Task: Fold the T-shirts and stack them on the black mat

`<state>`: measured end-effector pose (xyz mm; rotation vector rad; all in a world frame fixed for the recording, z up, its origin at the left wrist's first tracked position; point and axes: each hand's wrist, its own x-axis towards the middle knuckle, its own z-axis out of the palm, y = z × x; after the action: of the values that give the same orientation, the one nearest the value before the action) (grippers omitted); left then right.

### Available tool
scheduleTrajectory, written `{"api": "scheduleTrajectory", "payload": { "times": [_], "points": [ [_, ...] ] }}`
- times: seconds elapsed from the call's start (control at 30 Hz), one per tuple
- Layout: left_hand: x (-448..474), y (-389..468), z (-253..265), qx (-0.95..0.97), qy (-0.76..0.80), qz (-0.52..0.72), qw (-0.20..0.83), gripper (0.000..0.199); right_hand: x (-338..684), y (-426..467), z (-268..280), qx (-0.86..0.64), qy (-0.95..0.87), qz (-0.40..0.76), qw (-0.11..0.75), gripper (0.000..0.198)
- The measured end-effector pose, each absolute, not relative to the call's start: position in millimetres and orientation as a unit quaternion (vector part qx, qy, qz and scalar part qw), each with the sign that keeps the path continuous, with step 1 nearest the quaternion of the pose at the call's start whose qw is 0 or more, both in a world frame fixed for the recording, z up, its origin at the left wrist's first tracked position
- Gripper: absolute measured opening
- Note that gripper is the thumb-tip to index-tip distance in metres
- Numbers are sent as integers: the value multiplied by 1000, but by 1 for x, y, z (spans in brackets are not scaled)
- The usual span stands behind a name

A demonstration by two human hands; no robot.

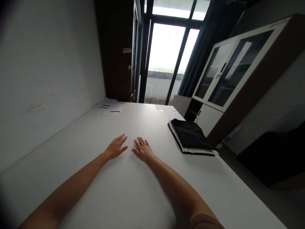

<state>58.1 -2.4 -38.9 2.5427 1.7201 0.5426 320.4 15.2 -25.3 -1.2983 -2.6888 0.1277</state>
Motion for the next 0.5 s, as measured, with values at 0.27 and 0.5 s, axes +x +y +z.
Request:
{"api": "scheduleTrajectory", "payload": {
  "times": [0.27,0.5],
  "points": [
    [57,-3,-42,824,544,152,30,78,321,18,-27,-421,-902,57,79,81],
    [57,-1,-44,834,540,105,48,69,322,20,-28,-399,-912,83,56,83]
  ]
}}
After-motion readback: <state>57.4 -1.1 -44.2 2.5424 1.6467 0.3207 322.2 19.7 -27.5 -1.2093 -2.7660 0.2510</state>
